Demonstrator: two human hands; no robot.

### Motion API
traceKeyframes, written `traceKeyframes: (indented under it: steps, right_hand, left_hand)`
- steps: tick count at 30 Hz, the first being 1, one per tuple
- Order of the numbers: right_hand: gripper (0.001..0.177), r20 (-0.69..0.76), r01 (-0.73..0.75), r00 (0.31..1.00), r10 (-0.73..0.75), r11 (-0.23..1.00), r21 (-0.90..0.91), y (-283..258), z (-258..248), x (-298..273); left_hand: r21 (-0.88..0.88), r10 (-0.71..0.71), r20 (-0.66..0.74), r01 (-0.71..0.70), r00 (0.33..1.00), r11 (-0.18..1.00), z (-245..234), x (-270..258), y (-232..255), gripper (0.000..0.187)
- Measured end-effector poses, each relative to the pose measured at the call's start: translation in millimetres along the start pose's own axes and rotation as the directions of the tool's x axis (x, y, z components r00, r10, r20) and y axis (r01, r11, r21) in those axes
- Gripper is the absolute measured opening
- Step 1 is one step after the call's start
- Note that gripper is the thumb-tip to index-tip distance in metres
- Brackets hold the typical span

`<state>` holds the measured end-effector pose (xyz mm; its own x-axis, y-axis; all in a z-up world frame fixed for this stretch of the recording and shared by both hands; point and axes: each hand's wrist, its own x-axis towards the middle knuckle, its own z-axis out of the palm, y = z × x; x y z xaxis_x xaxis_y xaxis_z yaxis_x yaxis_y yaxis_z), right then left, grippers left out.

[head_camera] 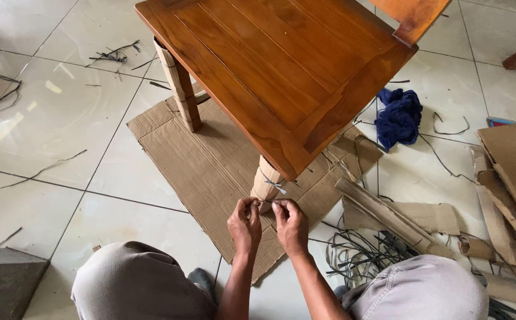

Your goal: Wrapping a wooden chair in cardboard and securing it with plastic straps for shipping

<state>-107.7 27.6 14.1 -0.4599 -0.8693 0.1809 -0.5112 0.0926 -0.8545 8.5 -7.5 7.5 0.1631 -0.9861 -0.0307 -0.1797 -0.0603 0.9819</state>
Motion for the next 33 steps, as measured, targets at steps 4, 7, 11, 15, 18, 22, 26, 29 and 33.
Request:
traceKeyframes:
  steps: [4, 7, 11, 15, 18, 22, 26, 29, 33]
  right_hand:
    - [0.011, -0.024, -0.041, 0.999, 0.042, 0.998, 0.046, 6.4, 2.1, -1.1]
    - [0.009, -0.053, -0.066, 0.996, 0.068, 0.997, 0.046, 9.0, 4.1, -2.9]
    - [0.013, -0.053, -0.092, 0.994, 0.096, 0.993, 0.068, 2.0, 3.3, -8.7]
    - [0.016, -0.030, -0.120, 0.992, 0.123, 0.991, 0.066, -10.6, 2.5, -17.0]
    - [0.017, 0.045, -0.087, 0.995, 0.087, 0.996, -0.019, -12.6, 1.3, -18.0]
    - [0.017, 0.070, -0.040, 0.996, 0.047, 0.995, -0.088, 11.8, 12.6, -25.3]
    - [0.010, 0.086, -0.017, 0.996, 0.025, 0.995, -0.094, 10.2, 13.3, -26.8]
    - [0.009, 0.096, 0.000, 0.995, 0.005, 0.999, -0.053, -0.2, 9.5, -25.5]
    - [0.005, 0.090, 0.080, 0.993, -0.075, 0.996, -0.048, -0.8, 8.6, -24.1]
  left_hand:
    - [0.017, -0.041, 0.004, 0.041, 0.999, 0.999, 1.2, 2.9, 0.9, 0.009]
    - [0.010, -0.087, 0.008, 0.087, 0.996, 0.996, 2.9, 4.5, -0.3, 0.010]
    - [-0.028, -0.146, 0.011, 0.147, 0.989, 0.989, 4.2, 7.1, -4.2, 0.011]
    - [-0.178, -0.260, 0.014, 0.258, 0.965, 0.950, 6.4, 4.0, 0.4, 0.014]
    - [-0.327, -0.393, 0.153, 0.422, 0.907, 0.846, 11.7, -1.0, -16.6, 0.018]
    - [-0.506, -0.421, 0.318, 0.527, 0.850, 0.683, 15.3, -5.4, -37.7, 0.018]
    - [-0.530, -0.422, 0.374, 0.563, 0.826, 0.634, 16.1, -3.2, -34.9, 0.013]
    - [-0.533, -0.451, 0.383, 0.591, 0.806, 0.605, 14.8, -1.3, -29.1, 0.015]
    - [-0.521, -0.502, 0.374, 0.625, 0.780, 0.582, 18.9, 5.3, -35.8, 0.015]
